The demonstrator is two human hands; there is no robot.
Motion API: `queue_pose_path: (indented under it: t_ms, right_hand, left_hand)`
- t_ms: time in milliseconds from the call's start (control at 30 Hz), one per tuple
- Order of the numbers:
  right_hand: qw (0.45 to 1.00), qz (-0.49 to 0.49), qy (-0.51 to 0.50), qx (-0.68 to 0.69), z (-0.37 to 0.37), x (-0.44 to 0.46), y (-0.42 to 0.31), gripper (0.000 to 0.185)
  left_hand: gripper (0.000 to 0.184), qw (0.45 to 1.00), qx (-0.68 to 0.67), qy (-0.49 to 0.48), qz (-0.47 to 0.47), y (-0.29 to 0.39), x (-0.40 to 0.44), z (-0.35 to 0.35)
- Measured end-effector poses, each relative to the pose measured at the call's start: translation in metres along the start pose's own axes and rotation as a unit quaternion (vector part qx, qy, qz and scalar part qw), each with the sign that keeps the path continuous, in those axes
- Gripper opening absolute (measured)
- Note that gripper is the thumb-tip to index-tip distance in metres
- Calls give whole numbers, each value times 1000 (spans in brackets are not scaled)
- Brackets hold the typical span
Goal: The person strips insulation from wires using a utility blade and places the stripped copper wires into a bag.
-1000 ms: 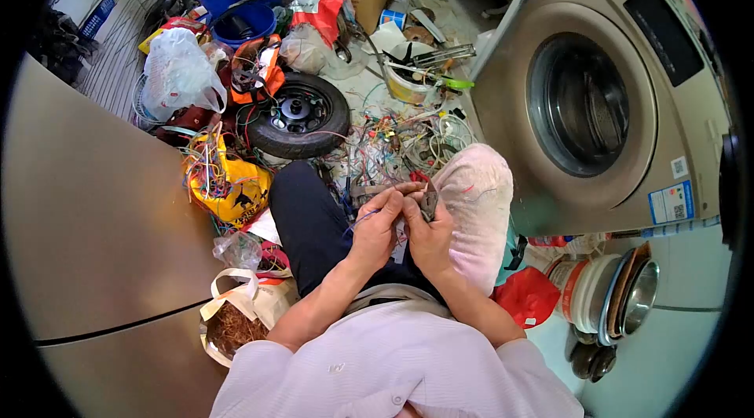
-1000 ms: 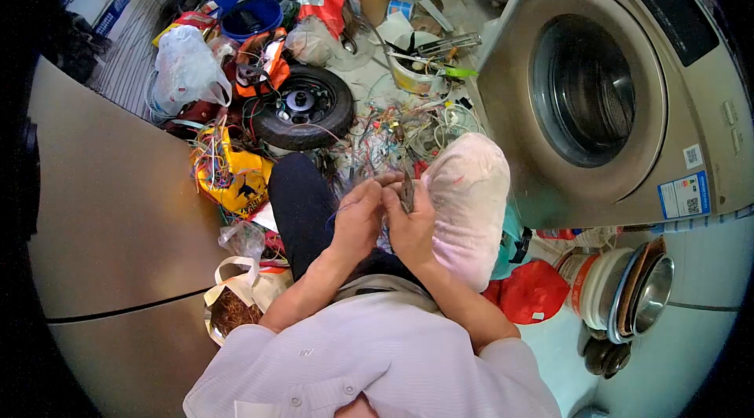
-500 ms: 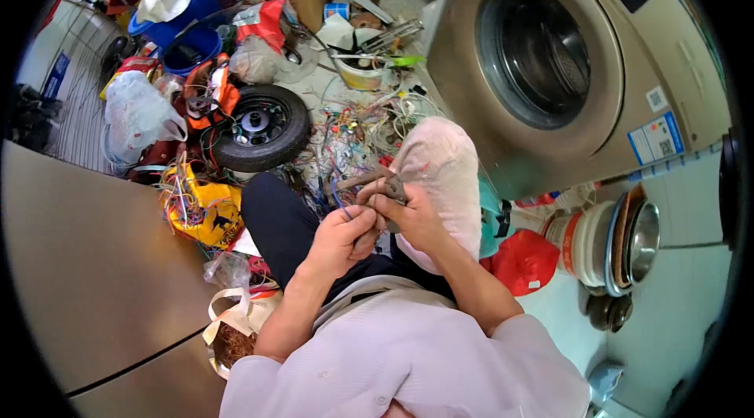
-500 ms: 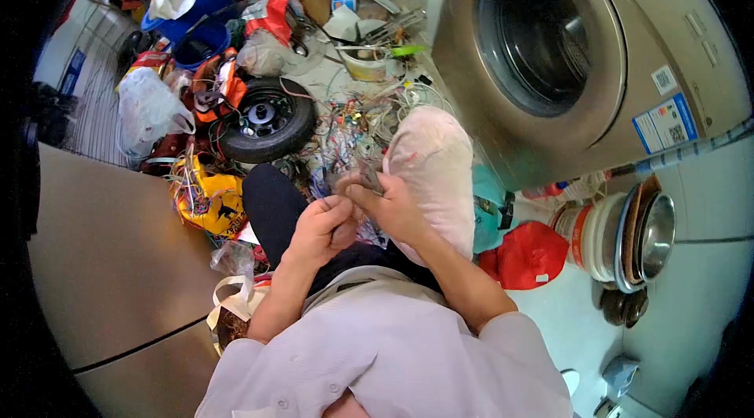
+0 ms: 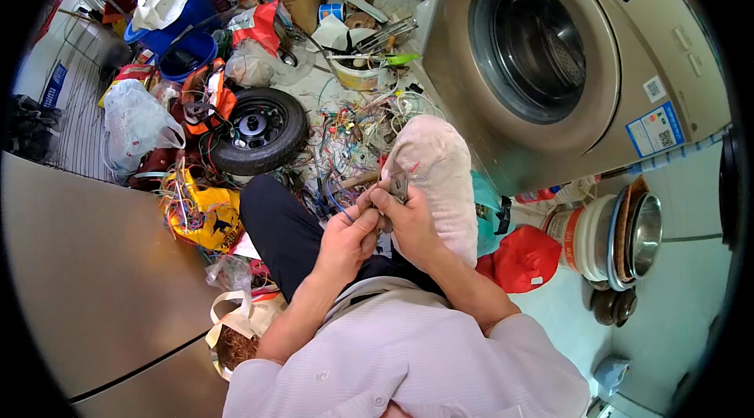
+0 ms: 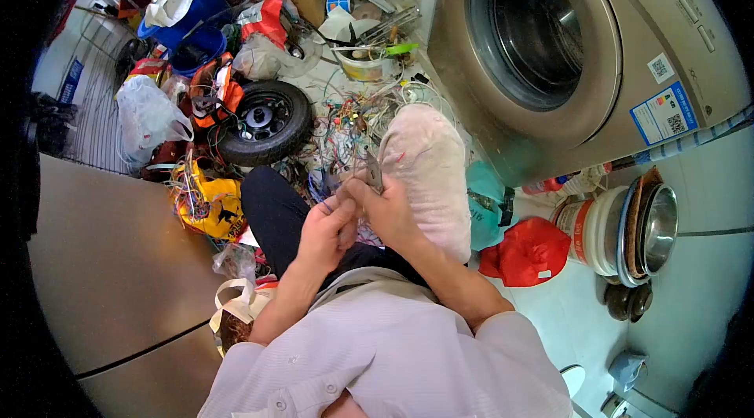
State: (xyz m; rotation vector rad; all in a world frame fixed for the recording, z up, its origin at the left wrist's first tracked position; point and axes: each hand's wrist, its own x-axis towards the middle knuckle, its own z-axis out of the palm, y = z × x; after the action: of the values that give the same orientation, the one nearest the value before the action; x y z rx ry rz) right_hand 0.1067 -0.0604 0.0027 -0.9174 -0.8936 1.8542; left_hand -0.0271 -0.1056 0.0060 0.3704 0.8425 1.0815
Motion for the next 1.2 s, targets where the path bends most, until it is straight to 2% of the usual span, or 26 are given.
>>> queue_pose_path:
  t_ms: [33, 67, 133, 233, 267, 400, 500, 533, 633, 667, 700, 767, 867, 900, 933, 967, 1000, 1033, 1100, 1167, 1200]
  right_hand:
    - [1000, -22, 12, -8, 0, 4, 5, 15]
    - [999, -44, 24, -16, 0, 7, 7, 16]
    - [998, -29, 59, 3, 2, 10, 5, 16]
    - [992, -31, 114, 36, -4, 27, -14, 13]
    - [989, -48, 133, 52, -10, 36, -23, 11]
    - [965, -141, 219, -15, -52, 87, -59, 9]
    - [961, -155, 231, 3, -64, 110, -79, 11]
    - [961, -153, 232, 2, -68, 118, -82, 11]
    - [954, -160, 252, 10, -88, 141, -90, 11]
    - [948, -167, 268, -37, -95, 145, -90, 11]
    - [940, -173, 283, -84, -101, 149, -88, 11]
    - [937, -171, 291, -89, -112, 152, -79, 13]
    - [905, -112, 326, -248, -121, 148, -68, 22]
    - [905, -109, 328, -247, -129, 144, -60, 22]
    - [865, -129, 298, -381, -141, 138, -48, 25]
    - [808, -147, 260, -507, -143, 130, -41, 28]
    - [716, -268, 203, -612, -143, 118, -30, 33]
    - [716, -265, 204, -612, -130, 103, -28, 33]
    - [759, -165, 114, -619, -95, 77, -38, 36]
    - [767, -190, 107, -604, -71, 61, -41, 34]
    - [774, -215, 95, -588, -66, 58, -42, 34]
  left_hand:
    - [35, 1000, 0, -2, 0, -3, 1, 4]
    - [16, 996, 62, 30, 55, -5, 3, 8]
    - [15, 961, 221, 76, 149, -11, 2, 2]
    - [21, 945, 281, 64, 152, -20, -3, -11]
    - [20, 957, 260, 60, 110, -17, -8, -9]
    - [22, 959, 262, 49, 99, -10, -6, -9]
    - [23, 940, 307, 55, 140, -1, 17, -10]
    - [25, 945, 302, 61, 113, 5, 26, -7]
    - [25, 950, 279, 65, 122, 4, 56, -8]
    - [26, 961, 258, 60, 77, 8, 60, -8]
    - [26, 961, 259, 60, 74, 8, 65, -8]
    - [27, 974, 207, 86, 35, 3, 75, -8]
    - [28, 978, 179, 101, 28, -2, 81, -12]
    - [28, 978, 179, 102, 24, -3, 83, -13]
    - [29, 971, 204, 116, 33, -1, 85, -12]
    - [30, 964, 229, 131, 43, 1, 87, -13]
    - [30, 963, 229, 133, 41, 2, 89, -14]
    - [31, 965, 229, 123, 39, 3, 90, -15]
    - [31, 966, 230, 110, 34, 5, 92, -15]
    - [32, 933, 337, 107, 69, 8, 92, -14]
    - [32, 933, 337, 107, 68, 8, 94, -14]
